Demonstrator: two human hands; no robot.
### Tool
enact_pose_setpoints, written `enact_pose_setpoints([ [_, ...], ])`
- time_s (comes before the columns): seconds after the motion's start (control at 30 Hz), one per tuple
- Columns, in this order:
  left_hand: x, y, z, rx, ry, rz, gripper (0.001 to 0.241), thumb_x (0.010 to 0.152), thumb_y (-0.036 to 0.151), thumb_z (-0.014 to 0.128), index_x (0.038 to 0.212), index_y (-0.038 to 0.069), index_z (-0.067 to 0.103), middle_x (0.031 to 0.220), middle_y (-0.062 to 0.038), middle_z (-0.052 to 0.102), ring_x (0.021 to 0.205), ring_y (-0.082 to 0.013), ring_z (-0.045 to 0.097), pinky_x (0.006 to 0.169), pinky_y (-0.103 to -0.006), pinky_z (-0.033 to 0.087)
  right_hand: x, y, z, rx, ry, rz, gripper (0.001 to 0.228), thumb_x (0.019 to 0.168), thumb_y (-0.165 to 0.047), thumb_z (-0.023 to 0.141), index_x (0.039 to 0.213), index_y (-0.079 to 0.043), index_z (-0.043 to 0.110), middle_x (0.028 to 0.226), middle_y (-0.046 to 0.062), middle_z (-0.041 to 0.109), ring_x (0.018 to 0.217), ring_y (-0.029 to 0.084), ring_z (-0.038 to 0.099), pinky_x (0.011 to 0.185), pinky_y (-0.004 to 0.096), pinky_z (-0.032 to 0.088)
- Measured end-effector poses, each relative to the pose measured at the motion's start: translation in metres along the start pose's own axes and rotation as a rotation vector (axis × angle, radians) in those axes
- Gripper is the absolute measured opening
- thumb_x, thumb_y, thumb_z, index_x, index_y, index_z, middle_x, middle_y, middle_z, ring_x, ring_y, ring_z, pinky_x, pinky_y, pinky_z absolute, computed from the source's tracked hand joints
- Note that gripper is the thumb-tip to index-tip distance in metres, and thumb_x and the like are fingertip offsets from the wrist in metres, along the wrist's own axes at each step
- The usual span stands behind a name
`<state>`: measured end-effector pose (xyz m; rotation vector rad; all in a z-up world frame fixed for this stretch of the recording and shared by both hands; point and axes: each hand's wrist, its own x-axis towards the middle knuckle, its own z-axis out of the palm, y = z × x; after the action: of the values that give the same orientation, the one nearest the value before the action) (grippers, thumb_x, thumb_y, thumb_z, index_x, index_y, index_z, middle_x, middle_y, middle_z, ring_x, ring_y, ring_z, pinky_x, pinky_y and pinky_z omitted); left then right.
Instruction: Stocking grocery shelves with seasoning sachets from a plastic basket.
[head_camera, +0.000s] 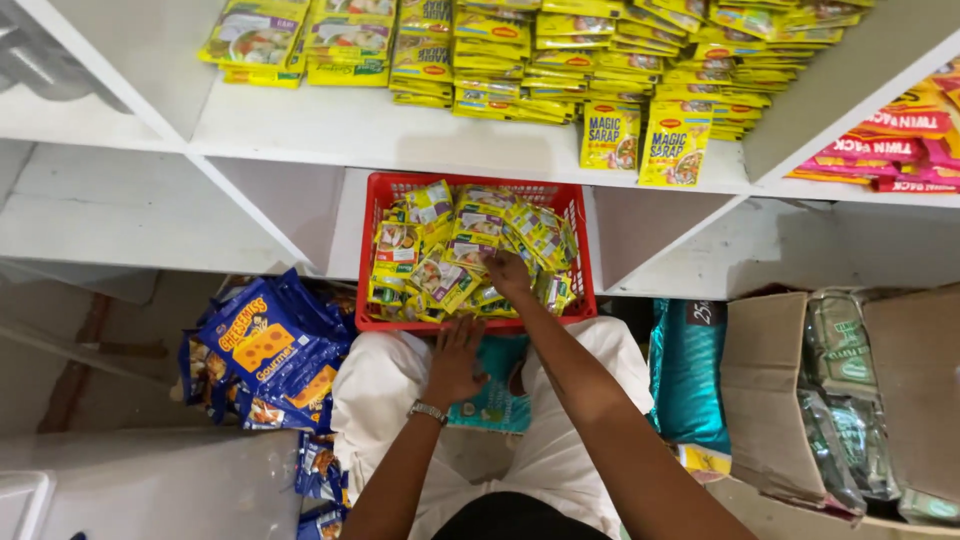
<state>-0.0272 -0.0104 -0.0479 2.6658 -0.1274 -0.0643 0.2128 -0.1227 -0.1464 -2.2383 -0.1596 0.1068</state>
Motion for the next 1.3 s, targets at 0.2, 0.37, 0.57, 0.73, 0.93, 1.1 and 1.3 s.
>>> enact_pose_setpoints([
  [0.2,0.006,-0.039,0.066,-0.371,0.315,-0.035,0.081,0.085,0.039,0.079,0.152,0.014,0.043,0.157,-0.014,0.045,0.149,-0.0332,0.042,0.122,-0.0511,0.034,-0.054,0.033,-0.022,0.51,-0.143,-0.074,0.025,0.101,-0.03,0.066,0.1,-0.007,0.074,0.095,0.008,0.071,0.09,0.025,0.067,0.076,0.039,0.053],
  [0.37,0.02,-0.021,0.039,-1.329,0.288,-0.35,0.05,0.107,0.032,0.048,0.15,0.012,0.032,0.145,-0.007,0.049,0.123,-0.021,0.06,0.102,-0.0326,0.048,-0.126,-0.029,-0.099,1.328,-0.284,0.5,0.021,0.091,-0.015,0.058,0.105,-0.009,0.073,0.109,0.008,0.075,0.105,0.025,0.071,0.086,0.041,0.061],
  [0.57,0.043,-0.012,0.069,-1.481,0.237,-0.44,0.071,0.098,0.022,0.063,0.161,0.02,0.032,0.118,-0.014,0.061,0.1,-0.0172,0.059,0.08,-0.0364,0.053,-0.158,0.029,-0.089,1.139,-0.405,0.188,0.008,0.095,-0.004,0.064,0.1,-0.002,0.07,0.101,0.009,0.074,0.09,0.019,0.071,0.081,0.036,0.06],
  [0.73,0.033,-0.039,0.12,-1.279,0.424,-0.23,0.058,0.098,0.011,0.074,0.15,0.008,0.049,0.12,-0.009,0.069,0.106,-0.0149,0.063,0.087,-0.0293,0.053,-0.18,-0.004,-0.108,0.885,-0.416,0.114,0.011,0.095,-0.014,0.068,0.098,-0.004,0.072,0.089,0.003,0.072,0.078,0.011,0.067,0.068,0.027,0.057],
  [0.93,-0.007,-0.017,0.077,-1.217,0.428,-0.383,0.06,0.086,0.011,0.08,0.139,0.005,0.054,0.109,-0.009,0.072,0.095,-0.0149,0.068,0.078,-0.0288,0.057,-0.193,-0.023,-0.106,0.756,-0.365,0.344,0.022,0.092,-0.025,0.078,0.085,-0.006,0.068,0.079,0.001,0.07,0.068,0.01,0.065,0.059,0.027,0.054],
  [1.1,-0.021,-0.022,0.089,-1.244,0.437,-0.47,0.063,0.084,0.011,0.083,0.136,0.004,0.051,0.107,-0.008,0.069,0.093,-0.0143,0.067,0.075,-0.0295,0.057,-0.193,0.009,-0.079,0.739,-0.363,0.298,0.022,0.091,-0.024,0.08,0.086,-0.006,0.067,0.083,0.001,0.071,0.072,0.008,0.065,0.062,0.026,0.054],
  [1.3,-0.027,-0.041,0.122,-1.451,0.325,-0.528,0.04,0.102,0.031,0.065,0.126,0.0,0.067,0.104,-0.005,0.072,0.086,-0.0112,0.063,0.074,-0.0288,0.052,-0.204,0.029,-0.071,0.839,-0.409,0.154,0.019,0.094,-0.011,0.072,0.107,-0.002,0.064,0.098,0.005,0.073,0.088,0.011,0.069,0.076,0.029,0.059],
])
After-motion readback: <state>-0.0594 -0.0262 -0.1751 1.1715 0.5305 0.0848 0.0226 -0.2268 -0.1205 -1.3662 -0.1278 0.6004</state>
